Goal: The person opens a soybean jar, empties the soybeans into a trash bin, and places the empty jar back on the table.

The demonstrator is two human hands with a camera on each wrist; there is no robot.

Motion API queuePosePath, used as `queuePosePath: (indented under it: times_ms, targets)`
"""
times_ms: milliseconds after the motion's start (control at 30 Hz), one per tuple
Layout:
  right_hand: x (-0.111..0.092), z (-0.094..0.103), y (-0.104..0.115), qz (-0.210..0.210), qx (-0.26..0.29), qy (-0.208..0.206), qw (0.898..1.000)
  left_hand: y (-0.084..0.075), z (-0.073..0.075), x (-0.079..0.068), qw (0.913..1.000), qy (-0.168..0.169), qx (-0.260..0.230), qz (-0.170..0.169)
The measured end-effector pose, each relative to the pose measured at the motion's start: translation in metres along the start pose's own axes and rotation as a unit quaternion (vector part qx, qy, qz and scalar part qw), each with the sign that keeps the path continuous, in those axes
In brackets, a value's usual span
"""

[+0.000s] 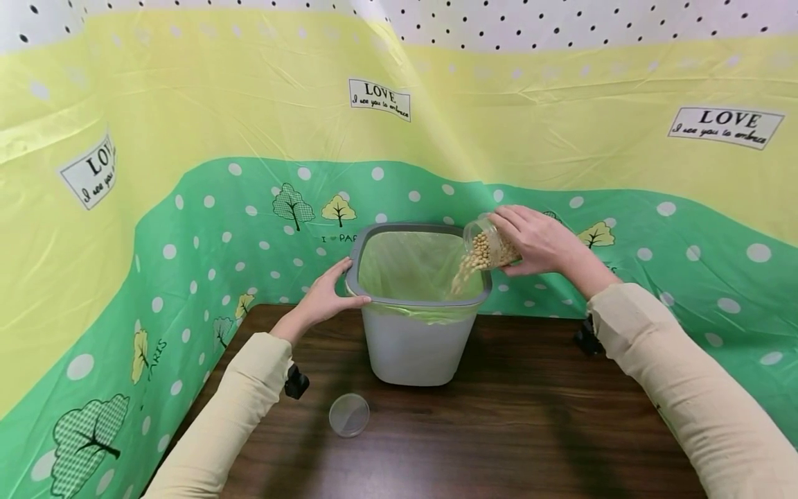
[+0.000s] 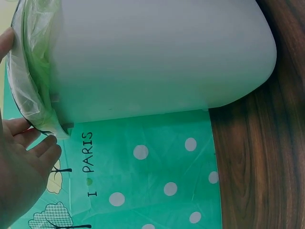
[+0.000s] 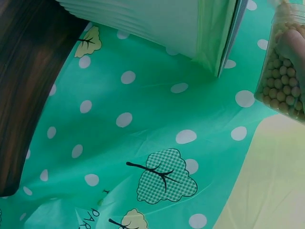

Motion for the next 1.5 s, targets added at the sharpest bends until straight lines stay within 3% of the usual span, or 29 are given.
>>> queuePosePath:
  times_ms: [967,1500]
  targets:
    - [0.011,0.002,0.005,0.061,-0.011,0.024,0.998,-0.001,0.0,-0.001,1.0,0.001,-0.003,0.002]
    - [0.017,-0.002,0.01,0.094,-0.021,0.017,0.995,-0.002,0.0,-0.001,1.0,0.001,-0.008,-0.001]
Point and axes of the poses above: each hand's wrist, its own x-axis towards the middle knuckle, its own z-axis out of the back of the hand, y = z × x, the point moved 4 cm from there along x, towards the middle knuckle, and after that the axes turned 6 degrees about -y, right-handed, at the moved point
